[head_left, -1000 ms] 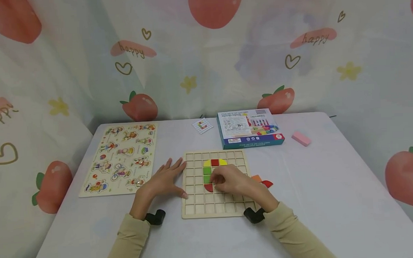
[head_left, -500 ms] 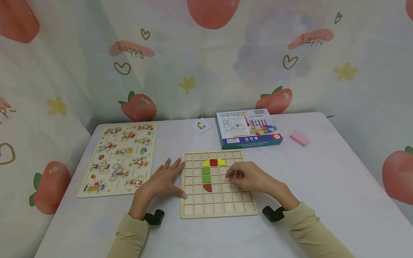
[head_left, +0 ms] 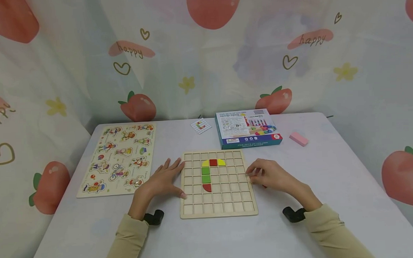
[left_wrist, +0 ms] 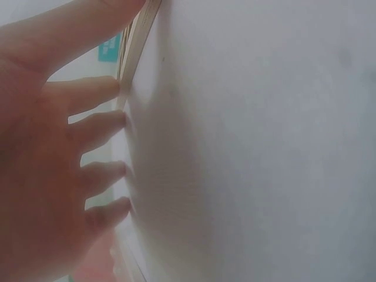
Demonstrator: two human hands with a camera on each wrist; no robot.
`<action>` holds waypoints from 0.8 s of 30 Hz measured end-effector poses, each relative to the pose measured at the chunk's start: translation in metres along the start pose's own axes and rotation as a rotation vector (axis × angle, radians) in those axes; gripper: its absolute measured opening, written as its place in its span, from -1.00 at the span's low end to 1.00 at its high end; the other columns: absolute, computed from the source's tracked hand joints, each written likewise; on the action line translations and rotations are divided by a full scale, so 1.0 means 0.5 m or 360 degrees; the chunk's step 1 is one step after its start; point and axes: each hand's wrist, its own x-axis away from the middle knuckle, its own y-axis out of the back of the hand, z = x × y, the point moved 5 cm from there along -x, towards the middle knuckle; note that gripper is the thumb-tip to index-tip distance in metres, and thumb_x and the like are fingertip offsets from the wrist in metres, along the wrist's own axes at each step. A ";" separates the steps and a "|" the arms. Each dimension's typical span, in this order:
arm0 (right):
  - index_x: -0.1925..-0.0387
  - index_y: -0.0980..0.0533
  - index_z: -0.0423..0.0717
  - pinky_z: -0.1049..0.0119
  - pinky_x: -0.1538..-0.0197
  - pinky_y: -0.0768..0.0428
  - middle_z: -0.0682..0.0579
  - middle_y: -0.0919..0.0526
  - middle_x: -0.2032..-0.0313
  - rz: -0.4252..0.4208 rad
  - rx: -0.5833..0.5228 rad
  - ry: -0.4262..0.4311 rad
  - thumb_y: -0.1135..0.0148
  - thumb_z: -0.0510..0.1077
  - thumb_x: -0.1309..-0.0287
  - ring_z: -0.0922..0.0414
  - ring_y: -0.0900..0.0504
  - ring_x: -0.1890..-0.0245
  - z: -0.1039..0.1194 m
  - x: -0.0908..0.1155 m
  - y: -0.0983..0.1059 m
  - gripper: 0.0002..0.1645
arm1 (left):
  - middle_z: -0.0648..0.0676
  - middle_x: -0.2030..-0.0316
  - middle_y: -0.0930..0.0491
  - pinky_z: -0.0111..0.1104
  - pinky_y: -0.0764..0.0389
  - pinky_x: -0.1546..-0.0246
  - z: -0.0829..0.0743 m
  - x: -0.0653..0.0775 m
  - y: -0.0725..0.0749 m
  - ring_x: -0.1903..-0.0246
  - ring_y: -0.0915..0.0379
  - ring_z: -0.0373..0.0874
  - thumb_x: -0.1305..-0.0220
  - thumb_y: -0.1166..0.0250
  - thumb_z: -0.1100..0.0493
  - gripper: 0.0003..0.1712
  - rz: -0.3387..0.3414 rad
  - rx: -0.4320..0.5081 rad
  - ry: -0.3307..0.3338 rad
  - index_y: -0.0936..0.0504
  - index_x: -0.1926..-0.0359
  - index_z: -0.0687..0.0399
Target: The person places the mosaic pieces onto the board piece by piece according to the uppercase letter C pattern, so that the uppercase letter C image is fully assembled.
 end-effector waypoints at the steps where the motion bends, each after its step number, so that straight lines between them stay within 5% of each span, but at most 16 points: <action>1: 0.09 -0.69 -0.11 0.39 0.31 -0.61 0.08 -0.65 0.24 0.0002 0.0014 -0.0019 -0.43 -0.23 -0.20 0.10 -0.53 0.22 -0.007 0.002 0.001 -0.77 | 0.13 -0.65 0.08 0.12 0.22 -0.63 0.000 0.000 0.000 -0.63 0.40 0.25 0.07 -0.66 -0.12 0.35 0.0000 -0.0001 0.0000 -0.09 -0.63 0.09; 10: 0.11 -0.73 -0.11 0.25 0.10 -0.63 0.05 -0.68 0.16 0.0004 0.0083 -0.0054 -0.49 -0.22 -0.12 0.09 -0.54 0.15 -0.028 0.006 0.002 -0.74 | 0.12 -0.65 0.08 0.11 0.23 -0.63 0.002 0.000 0.000 -0.64 0.40 0.24 0.06 -0.66 -0.13 0.35 -0.0006 -0.0004 0.0002 -0.09 -0.63 0.08; 24: 0.20 -0.66 -0.04 0.46 0.32 -0.59 0.14 -0.64 0.38 -0.0021 0.0027 -0.0039 -0.43 -0.23 -0.23 0.17 -0.53 0.34 -0.017 0.007 0.006 -0.87 | 0.12 -0.65 0.07 0.11 0.23 -0.63 0.002 0.000 0.000 -0.64 0.39 0.24 0.07 -0.66 -0.14 0.34 -0.0008 0.0018 0.0014 -0.10 -0.62 0.08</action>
